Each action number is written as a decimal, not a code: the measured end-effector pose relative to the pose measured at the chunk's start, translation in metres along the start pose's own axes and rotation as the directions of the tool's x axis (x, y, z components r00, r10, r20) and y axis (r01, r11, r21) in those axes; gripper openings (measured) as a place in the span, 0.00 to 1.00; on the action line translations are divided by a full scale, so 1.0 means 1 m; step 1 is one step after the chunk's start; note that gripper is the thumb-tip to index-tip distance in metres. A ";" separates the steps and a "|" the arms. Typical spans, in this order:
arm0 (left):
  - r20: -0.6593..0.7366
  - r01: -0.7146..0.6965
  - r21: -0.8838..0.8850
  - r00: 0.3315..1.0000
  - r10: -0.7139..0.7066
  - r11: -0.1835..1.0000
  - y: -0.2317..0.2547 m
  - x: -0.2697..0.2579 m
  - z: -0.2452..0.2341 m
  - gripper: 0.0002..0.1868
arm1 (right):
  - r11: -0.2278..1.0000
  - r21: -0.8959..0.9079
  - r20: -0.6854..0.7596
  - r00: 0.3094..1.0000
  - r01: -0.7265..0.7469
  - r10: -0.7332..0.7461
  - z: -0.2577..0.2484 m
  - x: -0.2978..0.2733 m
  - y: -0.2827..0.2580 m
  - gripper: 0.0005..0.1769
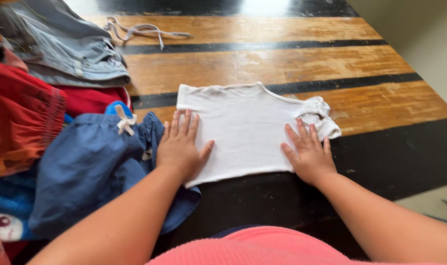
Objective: The person folds a white top, a pair of blue shorts, a colorful patterned shirt, and a pair of black shorts by hand on a wooden table.
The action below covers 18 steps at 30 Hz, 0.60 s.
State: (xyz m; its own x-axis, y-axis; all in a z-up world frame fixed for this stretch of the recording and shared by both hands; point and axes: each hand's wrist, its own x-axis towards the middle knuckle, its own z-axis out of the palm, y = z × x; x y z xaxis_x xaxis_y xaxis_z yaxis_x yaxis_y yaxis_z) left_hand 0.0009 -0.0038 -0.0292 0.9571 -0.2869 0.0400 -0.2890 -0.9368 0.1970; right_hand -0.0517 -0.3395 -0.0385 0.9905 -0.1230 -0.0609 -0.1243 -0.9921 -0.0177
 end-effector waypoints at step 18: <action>-0.029 0.025 0.019 0.999 -0.024 1.000 -0.002 -0.017 -0.001 0.48 | 0.998 0.060 -0.036 0.999 -0.028 0.030 0.000 -0.019 0.004 0.37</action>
State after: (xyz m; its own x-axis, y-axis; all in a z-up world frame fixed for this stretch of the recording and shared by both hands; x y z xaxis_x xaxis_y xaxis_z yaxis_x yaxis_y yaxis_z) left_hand -0.0148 0.0032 -0.0295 0.9640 -0.2582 0.0634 -0.2655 -0.9473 0.1795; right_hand -0.0713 -0.3412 -0.0377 0.9879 -0.1533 -0.0253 -0.1548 -0.9850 -0.0762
